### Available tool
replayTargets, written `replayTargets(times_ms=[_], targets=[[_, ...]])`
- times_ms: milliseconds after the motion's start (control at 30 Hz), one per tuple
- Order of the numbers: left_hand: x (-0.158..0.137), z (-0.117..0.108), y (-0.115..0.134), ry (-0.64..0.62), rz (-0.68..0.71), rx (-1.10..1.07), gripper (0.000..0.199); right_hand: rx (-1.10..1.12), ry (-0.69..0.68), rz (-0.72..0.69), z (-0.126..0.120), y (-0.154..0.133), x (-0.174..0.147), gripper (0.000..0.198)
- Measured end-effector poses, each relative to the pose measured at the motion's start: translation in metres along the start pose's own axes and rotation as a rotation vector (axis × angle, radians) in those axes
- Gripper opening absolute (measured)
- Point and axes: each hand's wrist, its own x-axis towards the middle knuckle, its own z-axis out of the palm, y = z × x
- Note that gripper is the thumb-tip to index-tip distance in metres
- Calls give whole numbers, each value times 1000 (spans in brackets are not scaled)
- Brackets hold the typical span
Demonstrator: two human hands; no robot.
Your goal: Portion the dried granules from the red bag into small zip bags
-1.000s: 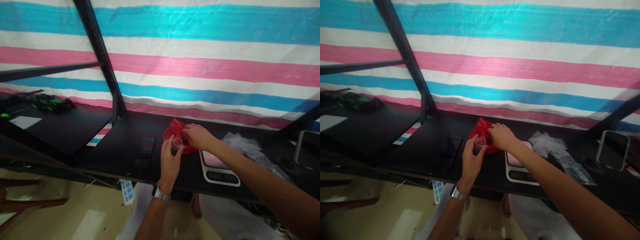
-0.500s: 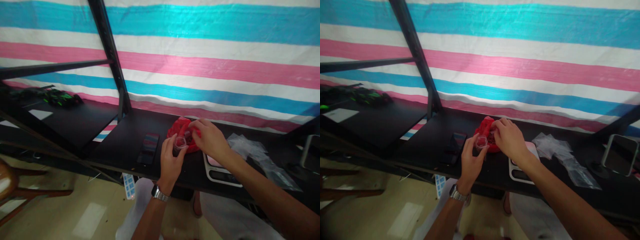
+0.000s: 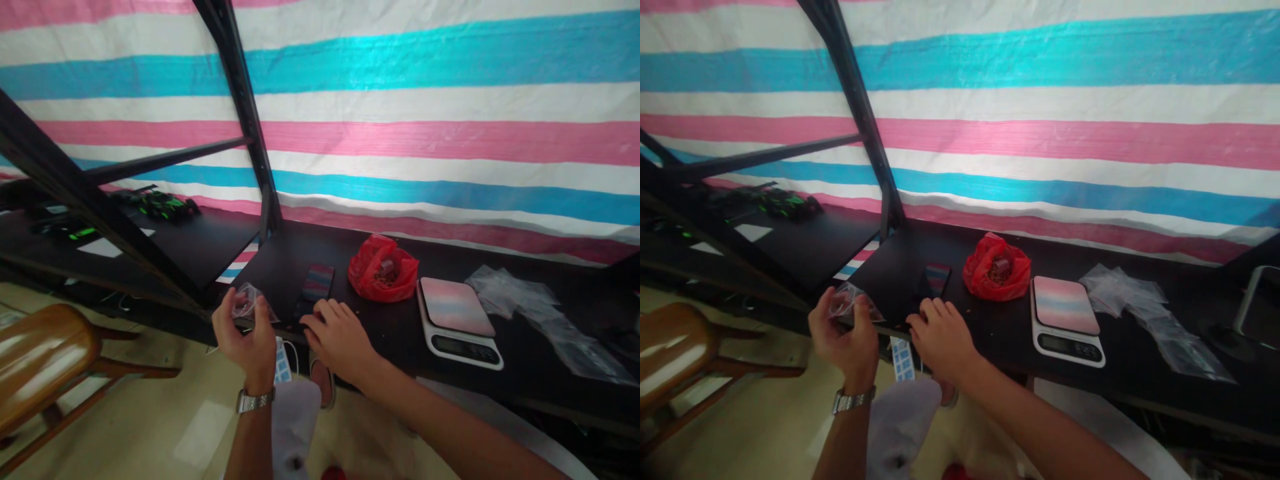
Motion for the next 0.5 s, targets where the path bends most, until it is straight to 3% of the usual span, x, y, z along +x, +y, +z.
replayTargets(times_ms=[133,300,400,500], targets=[[2,-3,-9,-1,-25,35,48,-64,-16,-18,17,-18,17,19],[0,0,-7,-1,10,33,47,-92,-17,-44,33,-18,28,19],[1,-1,-5,-11,24,36,46,-79,-15,-35,30,-16,25,18],[1,-2,-1,-16,53,37,46,-39,73,12,12,-3,14,20]])
